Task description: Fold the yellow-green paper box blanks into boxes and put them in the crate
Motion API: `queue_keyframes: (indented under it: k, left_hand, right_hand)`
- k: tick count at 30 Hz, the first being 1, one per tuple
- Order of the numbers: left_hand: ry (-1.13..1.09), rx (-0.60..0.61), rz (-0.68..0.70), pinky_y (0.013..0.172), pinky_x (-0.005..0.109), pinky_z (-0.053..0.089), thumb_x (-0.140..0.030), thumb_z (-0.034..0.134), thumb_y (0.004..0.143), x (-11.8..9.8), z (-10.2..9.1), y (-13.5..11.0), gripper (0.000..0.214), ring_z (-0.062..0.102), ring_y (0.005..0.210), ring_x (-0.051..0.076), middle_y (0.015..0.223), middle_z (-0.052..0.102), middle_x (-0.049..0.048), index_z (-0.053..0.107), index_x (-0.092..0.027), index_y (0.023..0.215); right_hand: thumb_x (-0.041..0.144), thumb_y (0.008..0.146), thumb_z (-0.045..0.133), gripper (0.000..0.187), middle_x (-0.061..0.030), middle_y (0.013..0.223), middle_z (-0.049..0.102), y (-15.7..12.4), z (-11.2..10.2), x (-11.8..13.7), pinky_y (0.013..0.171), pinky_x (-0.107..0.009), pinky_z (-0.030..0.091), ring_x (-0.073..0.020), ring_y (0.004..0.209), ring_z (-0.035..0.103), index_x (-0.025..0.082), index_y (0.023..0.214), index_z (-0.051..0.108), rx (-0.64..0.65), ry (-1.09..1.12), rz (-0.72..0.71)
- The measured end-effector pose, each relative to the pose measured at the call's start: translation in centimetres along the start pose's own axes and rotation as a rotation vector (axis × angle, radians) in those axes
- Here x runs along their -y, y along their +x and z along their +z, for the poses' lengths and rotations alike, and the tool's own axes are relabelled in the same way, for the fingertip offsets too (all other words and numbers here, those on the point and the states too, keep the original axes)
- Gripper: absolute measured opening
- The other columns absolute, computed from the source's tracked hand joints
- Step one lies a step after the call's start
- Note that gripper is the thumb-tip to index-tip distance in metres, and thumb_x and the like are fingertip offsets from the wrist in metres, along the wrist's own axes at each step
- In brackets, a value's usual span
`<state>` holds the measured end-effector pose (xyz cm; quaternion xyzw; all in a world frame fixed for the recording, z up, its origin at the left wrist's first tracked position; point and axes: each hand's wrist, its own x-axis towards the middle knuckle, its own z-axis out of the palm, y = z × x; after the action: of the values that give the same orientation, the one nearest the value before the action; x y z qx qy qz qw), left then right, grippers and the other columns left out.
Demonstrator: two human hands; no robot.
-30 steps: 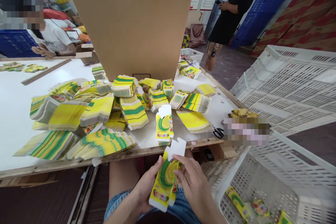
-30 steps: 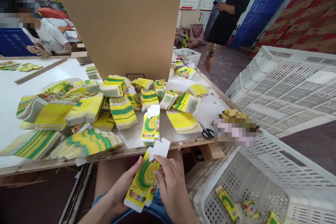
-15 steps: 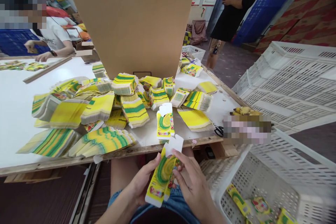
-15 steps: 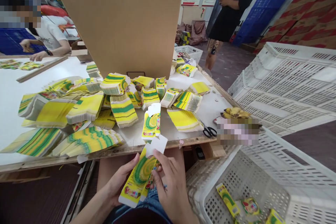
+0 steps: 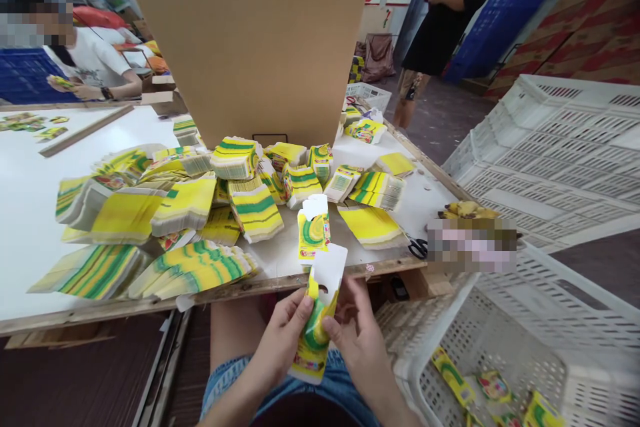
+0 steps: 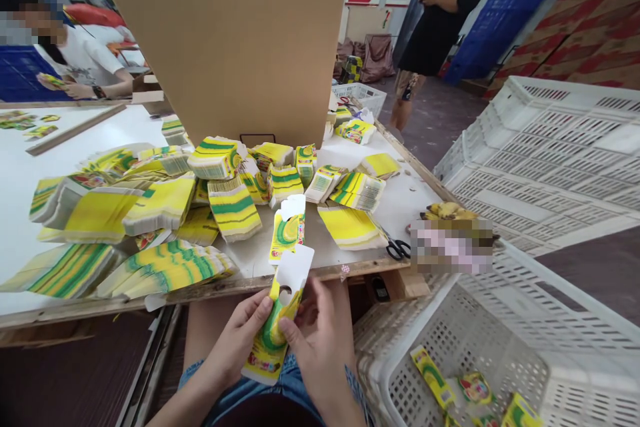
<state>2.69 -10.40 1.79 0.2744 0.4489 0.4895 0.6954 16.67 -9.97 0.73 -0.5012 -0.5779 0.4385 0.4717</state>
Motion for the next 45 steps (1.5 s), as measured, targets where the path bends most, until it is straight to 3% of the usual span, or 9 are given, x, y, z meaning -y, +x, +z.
queue_keyframes:
  k: [6, 10, 15, 21, 25, 30, 34, 39, 45]
  left_hand:
    - [0.179, 0.033, 0.13, 0.075, 0.028, 0.049, -0.044, 0.063, 0.083, 0.4, 0.1, 0.4, 0.04, 0.065, 0.086, 0.023, 0.096, 0.071, 0.009, 0.064, -0.013, 0.108]
    - [0.311, 0.054, 0.205, 0.081, 0.03, 0.048, -0.035, 0.063, 0.085, -0.1, -0.9, 0.0, 0.055, 0.064, 0.09, 0.022, 0.103, 0.068, 0.0103, 0.043, -0.019, 0.133]
    - [0.217, 0.32, 0.112, 0.09, 0.035, 0.045, -0.026, 0.061, 0.087, -1.8, -1.6, -1.0, 0.07, 0.062, 0.103, 0.023, 0.119, 0.061, 0.0115, 0.022, -0.029, 0.145]
    - [0.222, 0.474, 0.0, 0.079, 0.03, 0.047, -0.017, 0.065, 0.082, -2.8, -1.8, -1.5, 0.049, 0.064, 0.091, 0.02, 0.099, 0.066, 0.0056, 0.04, -0.026, 0.124]
    - [0.239, 0.454, -0.015, 0.07, 0.025, 0.045, -0.017, 0.066, 0.081, -2.2, -1.7, -1.7, 0.033, 0.063, 0.08, 0.016, 0.086, 0.063, 0.0016, 0.045, -0.023, 0.106]
    - [0.162, 0.39, 0.061, 0.077, 0.031, 0.048, -0.02, 0.069, 0.08, -1.8, -1.3, -1.8, 0.076, 0.064, 0.086, 0.019, 0.103, 0.064, 0.0061, 0.025, -0.032, 0.14]
    - [0.265, 0.327, 0.079, 0.077, 0.03, 0.05, -0.021, 0.068, 0.08, -1.8, -1.5, -1.5, 0.056, 0.065, 0.09, 0.023, 0.107, 0.066, 0.0101, 0.048, -0.024, 0.132]
    - [0.431, 0.193, 0.117, 0.08, 0.029, 0.051, -0.021, 0.063, 0.081, -1.8, -1.1, -1.3, 0.052, 0.066, 0.09, 0.023, 0.106, 0.069, 0.0092, 0.054, -0.022, 0.132]
    - [0.328, 0.31, 0.102, 0.095, 0.034, 0.046, -0.014, 0.06, 0.083, -1.8, -0.6, -1.2, 0.059, 0.06, 0.11, 0.024, 0.127, 0.06, 0.01, 0.045, -0.027, 0.138]
  right_hand:
    - [0.051, 0.087, 0.055, 0.036, -0.0068, 0.077, 0.068, -0.3, 0.3, -1.4, 0.067, -0.028, 0.054, -0.0209, 0.072, 0.064, 0.018, 0.086, 0.07, 0.036, -0.105, 0.096]
    - [0.049, 0.088, 0.055, 0.041, -0.0107, 0.1, 0.07, 0.3, -0.5, -1.2, 0.076, -0.032, 0.055, -0.0233, 0.087, 0.066, 0.019, 0.115, 0.06, 0.051, -0.005, 0.127]
    - [0.041, 0.089, 0.058, 0.051, -0.0115, 0.118, 0.063, 0.6, -1.7, -0.1, 0.083, -0.033, 0.053, -0.0216, 0.098, 0.065, 0.025, 0.133, 0.039, 0.107, 0.261, 0.063]
    - [0.045, 0.091, 0.051, 0.03, -0.0017, 0.071, 0.062, 0.7, -3.0, 0.7, 0.048, -0.022, 0.042, -0.0128, 0.053, 0.052, 0.019, 0.094, 0.066, 0.283, 0.15, 0.107]
    - [0.04, 0.094, 0.048, 0.034, -0.0043, 0.072, 0.064, 1.1, -3.0, 1.4, 0.062, -0.026, 0.047, -0.0172, 0.067, 0.059, 0.019, 0.075, 0.067, 0.28, 0.003, -0.069]
    - [0.038, 0.093, 0.05, 0.033, -0.0084, 0.102, 0.069, 1.4, -2.6, 1.2, 0.079, -0.032, 0.053, -0.0215, 0.092, 0.066, 0.024, 0.122, 0.057, 0.138, 0.136, -0.01]
    - [0.051, 0.093, 0.046, 0.04, -0.0105, 0.112, 0.067, 1.8, -3.4, 0.7, 0.093, -0.041, 0.048, -0.027, 0.107, 0.06, 0.025, 0.11, 0.071, 0.225, 0.019, -0.163]
    - [0.039, 0.085, 0.061, 0.043, -0.0086, 0.109, 0.07, 2.0, -3.7, 1.5, 0.084, -0.035, 0.052, -0.024, 0.097, 0.066, 0.022, 0.125, 0.061, 0.346, 0.017, 0.109]
    - [0.028, 0.084, 0.061, 0.038, 0.0006, 0.073, 0.074, 2.0, -2.6, 2.2, 0.058, -0.026, 0.047, -0.0186, 0.061, 0.066, 0.022, 0.122, 0.059, 0.294, -0.262, 0.165]
